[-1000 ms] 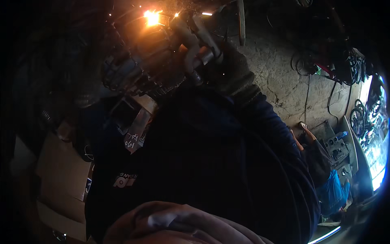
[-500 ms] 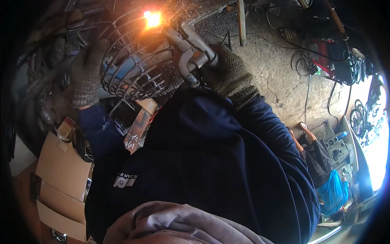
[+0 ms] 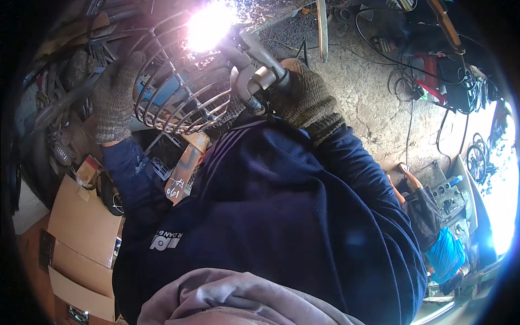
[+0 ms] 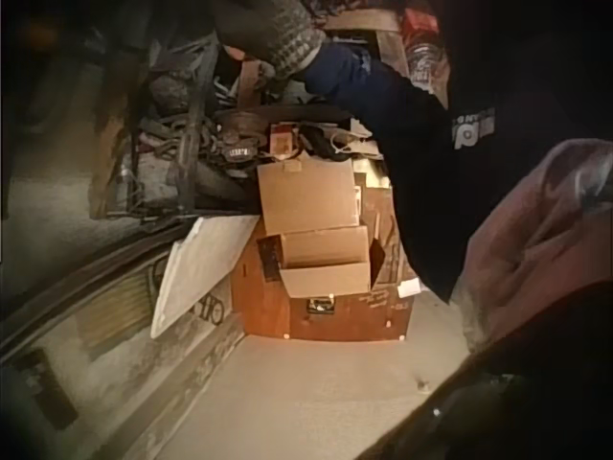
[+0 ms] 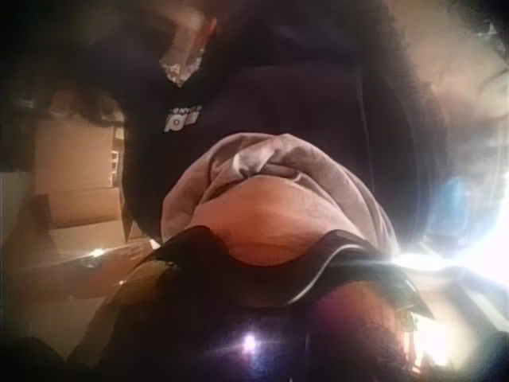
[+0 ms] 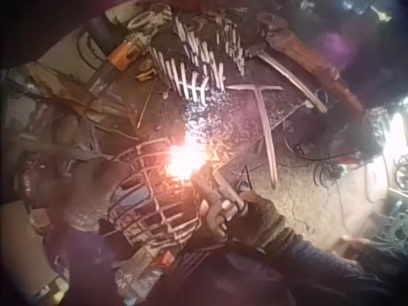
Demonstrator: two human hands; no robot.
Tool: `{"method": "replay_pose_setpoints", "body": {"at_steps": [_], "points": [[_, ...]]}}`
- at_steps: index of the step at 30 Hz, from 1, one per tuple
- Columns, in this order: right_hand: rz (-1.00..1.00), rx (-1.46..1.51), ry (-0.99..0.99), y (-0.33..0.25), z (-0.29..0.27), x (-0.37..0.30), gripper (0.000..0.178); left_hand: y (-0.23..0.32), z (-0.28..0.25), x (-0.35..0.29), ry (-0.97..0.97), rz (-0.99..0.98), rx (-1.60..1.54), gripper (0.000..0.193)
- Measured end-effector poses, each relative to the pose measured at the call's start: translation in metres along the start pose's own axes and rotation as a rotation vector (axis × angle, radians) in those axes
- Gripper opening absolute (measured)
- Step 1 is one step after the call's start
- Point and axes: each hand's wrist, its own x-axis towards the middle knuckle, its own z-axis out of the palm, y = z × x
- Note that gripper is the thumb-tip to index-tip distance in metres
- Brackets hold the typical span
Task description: The person holds a curved metal grate and uses a hammer to shape metal rods against it, then welds sections of the metal frame together using a welding tool while holding the parts in place by hand.
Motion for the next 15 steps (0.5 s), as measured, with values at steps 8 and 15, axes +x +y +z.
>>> {"method": "replay_pose_setpoints", "body": {"at_steps": [8,15], "points": [[0.078,-0.025,-0.096,-0.017,-0.012,0.001,0.046,-0.045,0.002,0.019,0.286,0.817,0.803,0.041],[0.139,0.101,-0.097,-0.014,-0.015,-0.001,0.051,-0.036,0.002,0.020,0.235,0.654,0.320,0.042]]}}
